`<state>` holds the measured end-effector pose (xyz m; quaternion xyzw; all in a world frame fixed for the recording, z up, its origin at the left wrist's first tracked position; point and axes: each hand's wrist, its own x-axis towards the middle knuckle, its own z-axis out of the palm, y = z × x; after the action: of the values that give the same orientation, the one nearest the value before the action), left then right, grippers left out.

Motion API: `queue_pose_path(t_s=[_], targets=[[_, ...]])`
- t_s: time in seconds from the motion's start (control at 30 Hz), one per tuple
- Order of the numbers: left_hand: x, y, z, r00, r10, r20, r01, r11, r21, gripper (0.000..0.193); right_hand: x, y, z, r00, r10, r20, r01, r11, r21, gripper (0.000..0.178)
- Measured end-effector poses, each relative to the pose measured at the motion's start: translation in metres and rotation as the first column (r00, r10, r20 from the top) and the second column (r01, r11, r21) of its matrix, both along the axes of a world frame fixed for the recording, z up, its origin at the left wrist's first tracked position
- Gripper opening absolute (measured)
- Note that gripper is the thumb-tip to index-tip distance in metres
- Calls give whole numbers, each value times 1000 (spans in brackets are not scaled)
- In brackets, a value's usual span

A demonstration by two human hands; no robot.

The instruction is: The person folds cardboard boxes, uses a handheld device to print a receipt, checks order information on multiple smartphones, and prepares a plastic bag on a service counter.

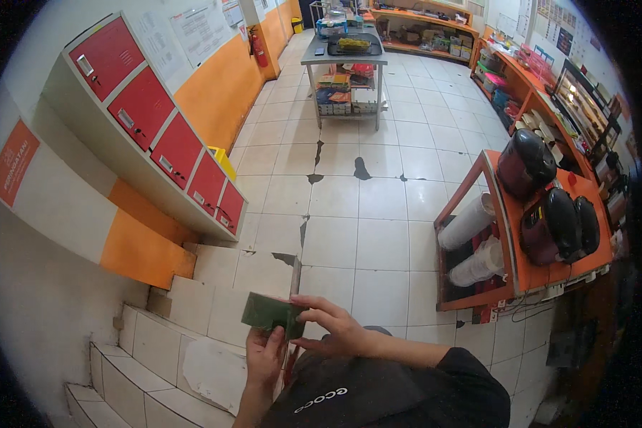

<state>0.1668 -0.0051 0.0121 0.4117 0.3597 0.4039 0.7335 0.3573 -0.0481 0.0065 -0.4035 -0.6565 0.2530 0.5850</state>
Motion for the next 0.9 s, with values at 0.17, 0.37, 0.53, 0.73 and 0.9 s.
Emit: queue_pose_path(t_s=[0.17,0.37,0.53,0.73,0.9], targets=[[-17,15,17,994,-38,-104,55,986,159,28,6,2,4,974,111,200,-116,993,12,45],[-12,-2,-6,971,29,-236,47,949,313,25,-6,6,-14,987,-49,151,50,999,-1,52],[-27,3,7,962,-104,-251,174,945,277,37,-15,12,-11,1000,-16,13,18,976,-218,70],[-83,10,-12,864,409,-292,-194,807,558,58,-41,33,-29,998,28,-52,-36,984,-172,76],[-154,-10,-7,348,772,-531,-326,631,704,68,-77,46,-45,936,276,-219,-337,882,-328,74]])
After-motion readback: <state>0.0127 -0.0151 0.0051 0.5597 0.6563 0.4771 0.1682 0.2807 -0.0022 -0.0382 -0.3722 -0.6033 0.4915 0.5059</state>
